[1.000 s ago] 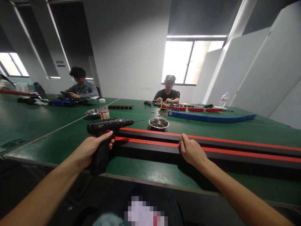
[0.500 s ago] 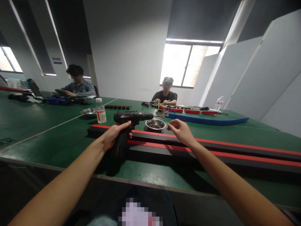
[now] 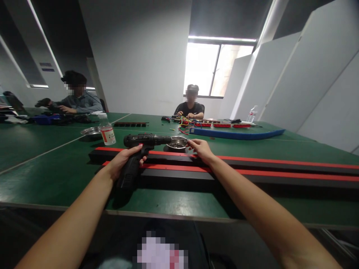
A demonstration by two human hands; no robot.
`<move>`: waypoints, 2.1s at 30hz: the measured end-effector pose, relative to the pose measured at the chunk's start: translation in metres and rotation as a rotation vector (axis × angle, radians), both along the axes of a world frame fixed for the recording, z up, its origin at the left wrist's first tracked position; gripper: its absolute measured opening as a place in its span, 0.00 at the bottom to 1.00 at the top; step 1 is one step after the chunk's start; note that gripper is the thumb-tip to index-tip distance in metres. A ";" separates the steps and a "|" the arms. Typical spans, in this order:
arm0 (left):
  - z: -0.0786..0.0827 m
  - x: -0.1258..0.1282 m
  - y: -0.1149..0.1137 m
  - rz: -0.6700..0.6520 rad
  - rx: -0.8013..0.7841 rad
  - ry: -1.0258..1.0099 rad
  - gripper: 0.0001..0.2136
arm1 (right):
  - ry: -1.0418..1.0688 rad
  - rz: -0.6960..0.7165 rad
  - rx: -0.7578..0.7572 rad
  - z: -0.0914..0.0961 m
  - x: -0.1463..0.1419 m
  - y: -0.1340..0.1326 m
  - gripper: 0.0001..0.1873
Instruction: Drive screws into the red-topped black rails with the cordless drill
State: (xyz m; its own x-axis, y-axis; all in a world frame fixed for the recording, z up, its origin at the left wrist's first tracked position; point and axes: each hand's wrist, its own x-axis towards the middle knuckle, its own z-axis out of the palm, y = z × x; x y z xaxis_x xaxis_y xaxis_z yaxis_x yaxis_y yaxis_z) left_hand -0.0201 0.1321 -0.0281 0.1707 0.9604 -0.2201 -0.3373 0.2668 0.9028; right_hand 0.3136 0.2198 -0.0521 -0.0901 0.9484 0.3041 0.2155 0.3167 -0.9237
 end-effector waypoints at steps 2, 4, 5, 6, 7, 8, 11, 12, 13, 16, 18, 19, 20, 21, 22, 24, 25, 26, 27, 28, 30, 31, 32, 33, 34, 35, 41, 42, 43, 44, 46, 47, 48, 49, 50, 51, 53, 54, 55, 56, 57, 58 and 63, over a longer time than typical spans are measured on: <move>0.001 0.002 -0.001 0.008 -0.011 0.003 0.09 | -0.010 -0.016 0.019 0.000 0.000 0.000 0.26; 0.001 0.004 -0.002 0.013 -0.015 0.012 0.10 | -0.014 -0.035 0.025 -0.001 -0.001 0.000 0.27; 0.001 0.005 -0.002 0.014 -0.011 0.017 0.10 | -0.017 -0.040 0.027 -0.001 -0.001 0.001 0.27; 0.001 0.005 -0.002 0.013 -0.008 0.022 0.10 | -0.021 -0.038 0.028 -0.001 -0.001 0.001 0.27; 0.001 0.005 -0.002 0.010 -0.005 0.025 0.10 | -0.024 -0.031 0.029 -0.002 -0.002 0.001 0.27; 0.001 0.005 -0.002 0.009 -0.003 0.025 0.11 | -0.027 -0.024 0.029 -0.002 -0.002 0.002 0.28; 0.000 0.005 -0.001 0.014 -0.002 0.016 0.11 | -0.027 -0.002 0.017 -0.004 -0.002 0.003 0.28; 0.000 0.005 -0.001 0.017 0.000 0.012 0.11 | -0.026 0.006 0.012 -0.004 -0.002 0.004 0.28; 0.000 0.006 -0.002 0.020 0.001 0.009 0.11 | -0.027 0.016 0.007 -0.004 -0.001 0.004 0.29; 0.002 0.007 -0.004 0.032 -0.014 0.015 0.10 | -0.048 0.049 -0.014 -0.003 -0.001 0.003 0.29; 0.005 0.009 -0.006 0.047 -0.025 0.033 0.09 | -0.066 0.057 -0.023 -0.001 -0.001 0.002 0.29; 0.006 0.010 -0.007 0.053 -0.026 0.042 0.09 | -0.073 0.058 -0.021 -0.001 -0.001 0.001 0.29; 0.007 0.011 -0.007 0.057 -0.025 0.049 0.09 | -0.079 0.059 -0.015 -0.001 -0.001 0.000 0.30; 0.008 0.012 -0.008 0.059 -0.026 0.054 0.09 | -0.085 0.062 -0.009 0.000 -0.001 0.000 0.30; 0.009 0.013 -0.009 0.060 -0.027 0.056 0.09 | -0.089 0.065 -0.005 0.000 -0.001 -0.001 0.30; 0.009 0.014 -0.009 0.066 -0.031 0.057 0.09 | -0.095 0.068 -0.003 -0.001 -0.001 -0.001 0.30; 0.009 0.014 -0.009 0.070 -0.031 0.057 0.09 | -0.095 0.068 -0.003 -0.001 -0.001 -0.002 0.30; 0.009 0.014 -0.009 0.071 -0.029 0.055 0.09 | -0.093 0.069 -0.004 -0.001 -0.001 -0.002 0.29; 0.009 0.014 -0.008 0.071 -0.027 0.053 0.09 | -0.089 0.070 -0.004 -0.001 -0.001 -0.002 0.29; 0.008 0.014 -0.008 0.069 -0.025 0.053 0.10 | -0.087 0.072 -0.006 -0.001 -0.001 -0.002 0.29; 0.008 0.014 -0.009 0.063 -0.028 0.051 0.10 | -0.083 0.067 -0.012 -0.001 -0.002 -0.001 0.29; 0.009 0.014 -0.009 0.062 -0.032 0.051 0.10 | -0.082 0.062 -0.012 -0.001 -0.002 -0.002 0.29; 0.009 0.014 -0.010 0.062 -0.034 0.051 0.10 | -0.083 0.056 -0.011 -0.001 -0.002 -0.002 0.29; 0.010 0.014 -0.010 0.063 -0.034 0.051 0.10 | -0.085 0.052 -0.011 0.000 -0.002 -0.002 0.30; 0.011 0.015 -0.011 0.063 -0.032 0.052 0.10 | -0.089 0.052 -0.011 0.000 -0.002 -0.002 0.30; 0.011 0.015 -0.011 0.063 -0.027 0.055 0.10 | -0.094 0.055 -0.013 0.001 -0.003 -0.002 0.30; 0.008 0.013 -0.010 0.053 -0.030 0.043 0.09 | -0.100 0.072 -0.021 0.001 -0.003 -0.004 0.29; 0.008 0.013 -0.010 0.051 -0.029 0.041 0.09 | -0.102 0.074 -0.016 0.001 -0.004 -0.004 0.29; 0.007 0.013 -0.010 0.050 -0.025 0.041 0.10 | -0.104 0.075 -0.009 0.001 -0.004 -0.003 0.30; 0.007 0.012 -0.009 0.051 -0.024 0.042 0.10 | -0.105 0.075 -0.005 0.001 -0.004 -0.003 0.30; 0.007 0.013 -0.010 0.056 -0.025 0.046 0.10 | -0.107 0.071 -0.007 0.001 -0.004 -0.003 0.30; 0.008 0.013 -0.010 0.057 -0.027 0.048 0.10 | -0.109 0.070 -0.009 0.001 -0.004 -0.003 0.30; 0.008 0.013 -0.009 0.059 -0.031 0.049 0.10 | -0.111 0.070 -0.011 0.001 -0.004 -0.003 0.31; 0.007 0.012 -0.009 0.059 -0.034 0.048 0.10 | -0.115 0.070 -0.011 0.001 -0.004 -0.003 0.31; 0.007 0.012 -0.009 0.058 -0.036 0.046 0.10 | -0.118 0.071 -0.007 0.001 -0.004 -0.003 0.31; 0.007 0.012 -0.008 0.056 -0.035 0.043 0.10 | -0.122 0.072 -0.003 0.002 -0.004 -0.003 0.31; 0.005 0.011 -0.007 0.051 -0.029 0.039 0.10 | -0.126 0.070 0.000 0.002 -0.004 -0.004 0.30; 0.005 0.010 -0.007 0.047 -0.025 0.039 0.10 | -0.127 0.071 -0.002 0.002 -0.004 -0.004 0.30; 0.005 0.010 -0.007 0.042 -0.022 0.040 0.10 | -0.127 0.072 -0.005 0.002 -0.004 -0.004 0.29; 0.005 0.010 -0.007 0.038 -0.022 0.044 0.11 | -0.127 0.074 -0.008 0.001 -0.004 -0.004 0.29; 0.005 0.011 -0.007 0.036 -0.023 0.050 0.11 | -0.127 0.077 -0.010 0.001 -0.004 -0.003 0.29; 0.006 0.011 -0.008 0.036 -0.023 0.056 0.11 | -0.126 0.078 -0.011 0.001 -0.004 -0.003 0.29; 0.006 0.011 -0.007 0.022 -0.001 0.080 0.12 | -0.124 0.086 -0.006 -0.001 -0.003 -0.001 0.29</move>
State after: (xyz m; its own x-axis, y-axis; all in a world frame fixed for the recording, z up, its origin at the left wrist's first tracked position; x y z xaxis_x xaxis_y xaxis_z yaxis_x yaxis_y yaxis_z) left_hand -0.0091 0.1249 -0.0218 0.1313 0.9634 -0.2335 -0.2698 0.2614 0.9267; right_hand 0.3111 0.2193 -0.0528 -0.2079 0.9372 0.2803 0.3007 0.3339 -0.8934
